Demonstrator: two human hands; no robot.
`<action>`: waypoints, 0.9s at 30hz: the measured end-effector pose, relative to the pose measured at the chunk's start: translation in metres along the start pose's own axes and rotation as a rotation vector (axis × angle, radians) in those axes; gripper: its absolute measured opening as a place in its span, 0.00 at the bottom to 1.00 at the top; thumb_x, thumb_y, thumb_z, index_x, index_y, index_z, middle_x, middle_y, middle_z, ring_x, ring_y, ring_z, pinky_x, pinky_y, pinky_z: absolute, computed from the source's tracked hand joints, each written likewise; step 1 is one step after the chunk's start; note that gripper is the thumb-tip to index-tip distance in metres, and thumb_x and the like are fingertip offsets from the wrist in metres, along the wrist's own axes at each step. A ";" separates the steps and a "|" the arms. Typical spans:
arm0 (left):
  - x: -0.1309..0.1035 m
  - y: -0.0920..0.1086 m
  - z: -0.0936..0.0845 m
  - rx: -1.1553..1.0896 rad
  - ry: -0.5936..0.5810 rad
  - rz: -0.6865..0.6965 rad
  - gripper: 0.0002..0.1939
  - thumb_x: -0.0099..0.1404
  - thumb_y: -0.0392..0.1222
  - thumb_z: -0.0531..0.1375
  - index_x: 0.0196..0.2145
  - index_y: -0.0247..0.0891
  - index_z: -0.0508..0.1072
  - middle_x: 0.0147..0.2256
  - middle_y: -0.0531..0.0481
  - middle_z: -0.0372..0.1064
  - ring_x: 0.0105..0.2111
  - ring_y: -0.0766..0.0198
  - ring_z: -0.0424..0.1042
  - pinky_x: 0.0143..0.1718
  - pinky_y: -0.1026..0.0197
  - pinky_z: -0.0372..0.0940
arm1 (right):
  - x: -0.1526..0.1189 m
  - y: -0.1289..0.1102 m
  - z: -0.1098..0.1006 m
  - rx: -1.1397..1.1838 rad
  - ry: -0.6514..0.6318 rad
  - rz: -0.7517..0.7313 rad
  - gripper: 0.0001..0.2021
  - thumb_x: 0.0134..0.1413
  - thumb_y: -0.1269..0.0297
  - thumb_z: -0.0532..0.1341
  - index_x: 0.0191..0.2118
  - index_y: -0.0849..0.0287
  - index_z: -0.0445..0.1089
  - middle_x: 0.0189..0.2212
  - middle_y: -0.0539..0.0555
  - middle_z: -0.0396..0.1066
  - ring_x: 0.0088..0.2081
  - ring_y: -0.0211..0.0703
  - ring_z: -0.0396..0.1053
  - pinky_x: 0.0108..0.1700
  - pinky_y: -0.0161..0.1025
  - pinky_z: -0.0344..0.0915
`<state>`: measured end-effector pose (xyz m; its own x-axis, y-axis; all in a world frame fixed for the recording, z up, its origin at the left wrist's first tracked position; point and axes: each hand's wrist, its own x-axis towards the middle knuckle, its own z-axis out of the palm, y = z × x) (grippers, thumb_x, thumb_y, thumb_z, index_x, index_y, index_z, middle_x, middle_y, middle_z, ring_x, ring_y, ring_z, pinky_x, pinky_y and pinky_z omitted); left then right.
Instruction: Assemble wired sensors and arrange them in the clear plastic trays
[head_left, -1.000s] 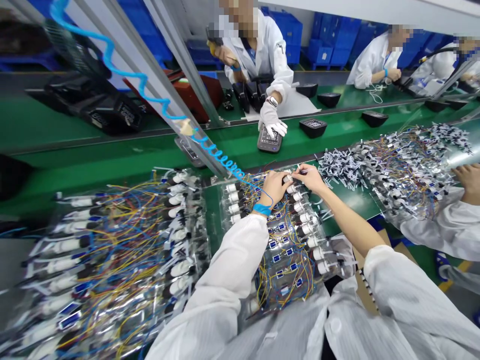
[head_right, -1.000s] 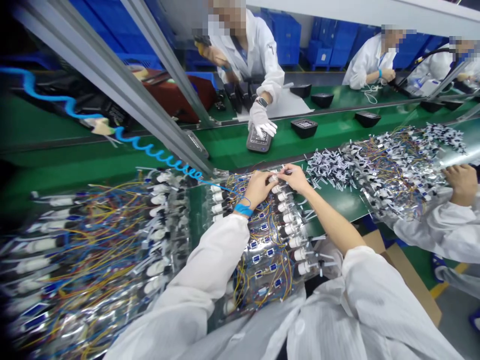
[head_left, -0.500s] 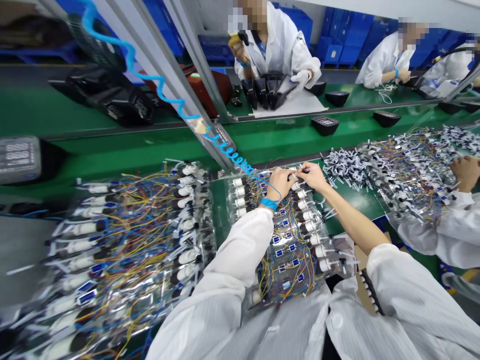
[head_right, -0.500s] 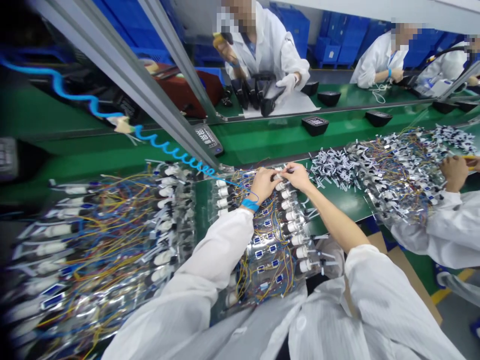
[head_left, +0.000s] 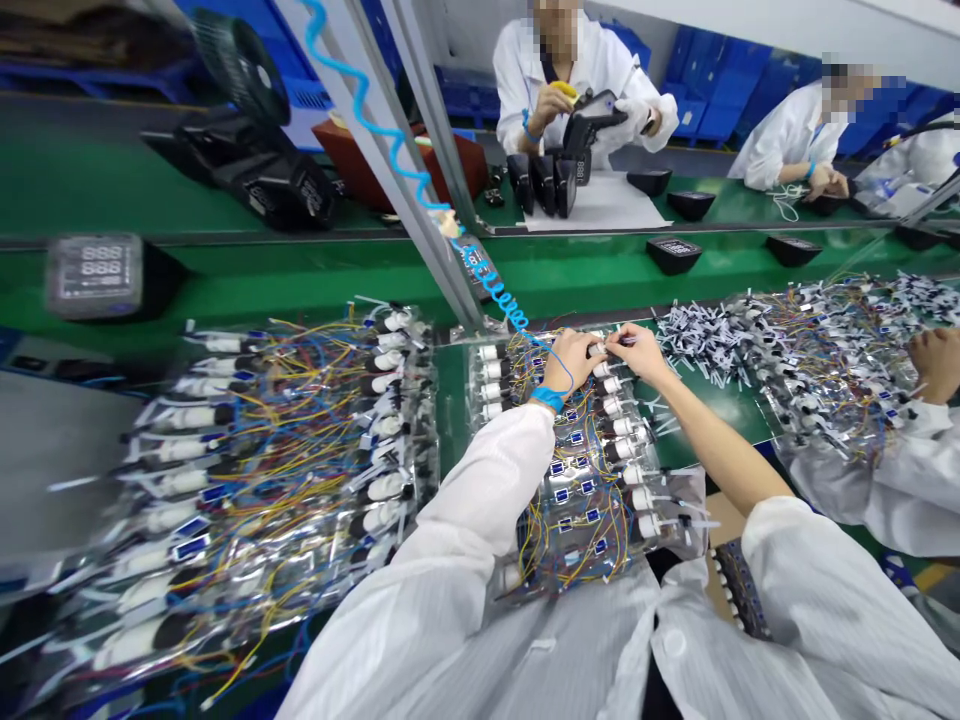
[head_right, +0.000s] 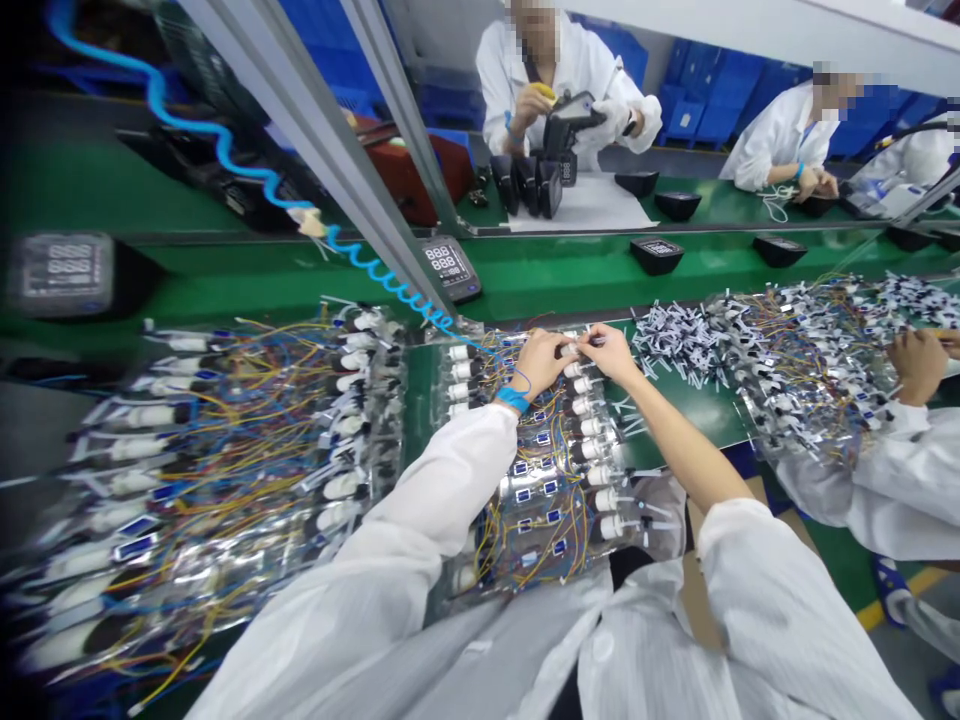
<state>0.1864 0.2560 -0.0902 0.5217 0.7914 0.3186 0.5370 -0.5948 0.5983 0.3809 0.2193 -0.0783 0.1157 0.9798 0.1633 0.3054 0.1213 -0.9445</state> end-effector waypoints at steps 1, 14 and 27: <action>0.000 0.000 0.000 -0.006 0.001 -0.002 0.11 0.71 0.47 0.66 0.48 0.42 0.81 0.44 0.43 0.81 0.49 0.45 0.69 0.53 0.46 0.65 | 0.000 -0.001 0.000 -0.001 -0.001 0.002 0.12 0.48 0.56 0.71 0.31 0.57 0.71 0.32 0.53 0.77 0.35 0.42 0.73 0.43 0.40 0.70; -0.001 0.000 0.001 -0.035 0.017 -0.011 0.14 0.72 0.47 0.65 0.50 0.39 0.80 0.45 0.41 0.79 0.51 0.45 0.68 0.54 0.47 0.64 | 0.011 -0.002 0.000 -0.064 -0.057 -0.006 0.11 0.48 0.59 0.72 0.28 0.59 0.72 0.28 0.52 0.76 0.32 0.42 0.70 0.39 0.40 0.64; 0.002 0.002 -0.007 0.051 -0.004 -0.018 0.18 0.72 0.50 0.63 0.55 0.41 0.80 0.54 0.40 0.74 0.56 0.46 0.65 0.62 0.45 0.61 | -0.010 0.006 -0.053 -0.116 0.006 -0.006 0.22 0.52 0.53 0.67 0.51 0.57 0.76 0.44 0.56 0.80 0.36 0.41 0.73 0.39 0.38 0.70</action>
<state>0.1833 0.2578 -0.0831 0.5137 0.8019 0.3052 0.5797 -0.5866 0.5655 0.4319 0.2017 -0.0707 0.1194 0.9781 0.1706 0.4138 0.1072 -0.9040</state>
